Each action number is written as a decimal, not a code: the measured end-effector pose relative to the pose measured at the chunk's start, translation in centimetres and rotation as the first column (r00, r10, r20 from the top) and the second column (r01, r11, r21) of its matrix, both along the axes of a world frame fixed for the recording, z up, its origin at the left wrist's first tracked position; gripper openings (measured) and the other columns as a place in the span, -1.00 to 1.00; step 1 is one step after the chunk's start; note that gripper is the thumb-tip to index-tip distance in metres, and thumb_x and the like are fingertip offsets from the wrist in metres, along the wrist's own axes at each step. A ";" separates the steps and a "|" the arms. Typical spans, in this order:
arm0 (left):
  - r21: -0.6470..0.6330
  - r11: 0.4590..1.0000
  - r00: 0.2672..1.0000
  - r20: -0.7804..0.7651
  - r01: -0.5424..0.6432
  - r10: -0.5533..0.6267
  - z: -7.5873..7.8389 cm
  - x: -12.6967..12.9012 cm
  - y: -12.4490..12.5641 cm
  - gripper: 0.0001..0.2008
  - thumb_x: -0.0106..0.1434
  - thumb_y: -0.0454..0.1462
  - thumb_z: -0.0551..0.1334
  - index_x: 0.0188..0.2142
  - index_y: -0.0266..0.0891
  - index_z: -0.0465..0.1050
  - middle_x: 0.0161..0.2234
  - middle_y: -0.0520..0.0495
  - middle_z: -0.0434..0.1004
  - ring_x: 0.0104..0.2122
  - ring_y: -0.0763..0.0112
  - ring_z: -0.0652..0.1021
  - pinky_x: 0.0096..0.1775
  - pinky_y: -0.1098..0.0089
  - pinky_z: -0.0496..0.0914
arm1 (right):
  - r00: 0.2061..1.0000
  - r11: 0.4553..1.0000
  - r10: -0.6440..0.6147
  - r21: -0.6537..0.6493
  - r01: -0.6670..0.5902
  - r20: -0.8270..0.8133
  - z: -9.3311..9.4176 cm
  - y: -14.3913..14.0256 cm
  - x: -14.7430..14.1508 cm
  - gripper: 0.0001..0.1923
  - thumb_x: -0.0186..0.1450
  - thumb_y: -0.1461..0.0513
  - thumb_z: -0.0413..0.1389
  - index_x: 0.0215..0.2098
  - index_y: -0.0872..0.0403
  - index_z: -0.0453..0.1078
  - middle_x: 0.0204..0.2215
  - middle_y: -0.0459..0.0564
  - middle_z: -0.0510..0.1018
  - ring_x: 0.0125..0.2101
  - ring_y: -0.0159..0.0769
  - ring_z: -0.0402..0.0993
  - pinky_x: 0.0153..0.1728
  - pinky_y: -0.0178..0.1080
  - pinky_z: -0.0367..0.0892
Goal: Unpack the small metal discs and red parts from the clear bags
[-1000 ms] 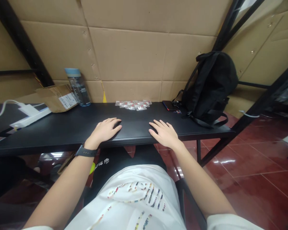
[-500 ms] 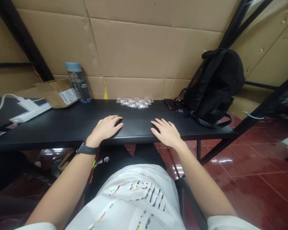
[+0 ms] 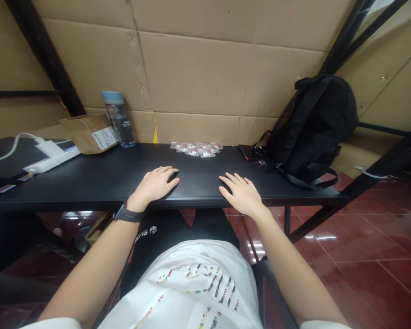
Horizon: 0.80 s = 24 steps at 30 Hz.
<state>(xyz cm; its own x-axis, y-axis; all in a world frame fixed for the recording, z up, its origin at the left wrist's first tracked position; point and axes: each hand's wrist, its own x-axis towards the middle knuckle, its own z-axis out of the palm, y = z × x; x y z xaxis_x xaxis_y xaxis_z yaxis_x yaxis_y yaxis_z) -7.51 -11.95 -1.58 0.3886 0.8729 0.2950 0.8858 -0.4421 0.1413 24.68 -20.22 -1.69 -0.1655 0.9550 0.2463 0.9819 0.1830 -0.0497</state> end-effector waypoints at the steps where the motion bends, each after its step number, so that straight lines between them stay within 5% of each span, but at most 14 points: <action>1: -0.001 1.000 1.000 0.002 -0.001 0.001 0.0 0.0 0.0 -0.45 0.43 0.10 -0.03 0.27 0.00 0.36 0.31 -0.05 0.34 0.29 0.09 0.34 0.27 0.10 0.21 | 1.000 1.000 -0.001 0.000 0.001 0.001 0.0 0.0 0.0 -0.37 0.50 -0.14 -0.30 0.41 -0.17 0.16 0.44 -0.11 0.13 0.42 0.00 -0.02 0.36 0.12 -0.06; 24: -0.003 1.000 1.000 0.018 -0.005 0.005 0.0 0.0 -0.1 -0.46 0.43 0.10 -0.02 0.27 0.02 0.36 0.31 -0.03 0.34 0.29 0.10 0.33 0.28 0.12 0.20 | 1.000 1.000 -0.005 -0.009 0.005 0.010 0.2 -0.1 -0.1 -0.37 0.50 -0.14 -0.29 0.41 -0.17 0.16 0.43 -0.11 0.14 0.42 -0.01 -0.02 0.36 0.11 -0.05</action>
<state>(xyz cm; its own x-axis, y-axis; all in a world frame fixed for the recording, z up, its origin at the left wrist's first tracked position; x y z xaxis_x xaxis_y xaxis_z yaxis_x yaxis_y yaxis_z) -7.53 -12.09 -1.54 0.3785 0.8758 0.2994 0.8854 -0.4369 0.1588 24.55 -20.37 -1.52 -0.1634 0.9579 0.2360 0.9832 0.1779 -0.0410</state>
